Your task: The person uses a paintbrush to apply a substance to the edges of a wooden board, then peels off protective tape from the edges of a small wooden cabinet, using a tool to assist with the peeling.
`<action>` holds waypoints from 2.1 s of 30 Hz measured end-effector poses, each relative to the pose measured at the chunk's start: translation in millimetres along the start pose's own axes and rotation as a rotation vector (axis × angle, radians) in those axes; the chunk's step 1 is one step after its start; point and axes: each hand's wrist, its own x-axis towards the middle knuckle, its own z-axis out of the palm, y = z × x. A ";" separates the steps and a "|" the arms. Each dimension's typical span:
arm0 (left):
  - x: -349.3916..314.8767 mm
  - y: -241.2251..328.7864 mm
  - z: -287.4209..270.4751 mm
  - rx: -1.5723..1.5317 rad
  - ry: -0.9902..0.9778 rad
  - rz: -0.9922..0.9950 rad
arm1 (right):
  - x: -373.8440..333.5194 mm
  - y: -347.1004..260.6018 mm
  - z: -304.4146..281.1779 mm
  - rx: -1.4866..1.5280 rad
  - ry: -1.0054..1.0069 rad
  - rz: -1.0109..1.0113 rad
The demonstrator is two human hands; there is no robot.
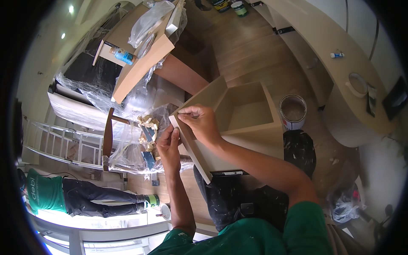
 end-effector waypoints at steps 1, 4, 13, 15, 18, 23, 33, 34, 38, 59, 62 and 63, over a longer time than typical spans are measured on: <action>0.1 -0.1 0.1 0.011 0.000 0.000 | 0.3 0.5 -0.9 -0.001 -0.004 0.010; 1.2 1.8 -0.2 0.045 0.002 -0.007 | 2.8 3.6 -2.3 -0.060 -0.017 -0.014; 1.7 10.2 -1.3 0.105 -0.010 -0.044 | 6.0 12.8 -9.1 -0.059 -0.174 0.028; 1.7 8.0 -3.0 0.077 -0.019 -0.053 | 5.4 14.5 -9.2 -0.060 -0.141 0.008; 2.2 6.1 -2.1 0.027 -0.031 -0.024 | 4.4 14.0 -6.9 0.040 -0.079 0.040; 0.9 7.8 -1.9 0.032 -0.028 -0.023 | 7.3 -3.2 -11.2 -0.016 -0.174 0.142; 0.6 5.0 -4.4 0.045 -0.022 -0.061 | 21.8 -10.7 -21.8 -0.643 -0.428 -0.239; 1.2 6.7 -4.2 0.034 -0.030 -0.059 | 19.3 -10.2 -23.1 -0.637 -0.431 -0.259; 2.3 11.3 -3.5 0.013 -0.065 -0.063 | 5.2 -14.9 -30.3 -0.584 -0.458 -0.215; 3.8 -0.2 -4.3 0.054 -0.020 -0.059 | -138.7 -96.7 -102.3 -0.673 -0.833 0.023; 2.7 -0.2 -5.3 0.042 -0.009 -0.050 | -169.6 -107.9 -106.9 -0.613 -0.867 0.158; 2.4 -2.3 -7.0 0.045 -0.003 -0.049 | -178.1 -111.3 -108.3 -0.611 -0.877 0.202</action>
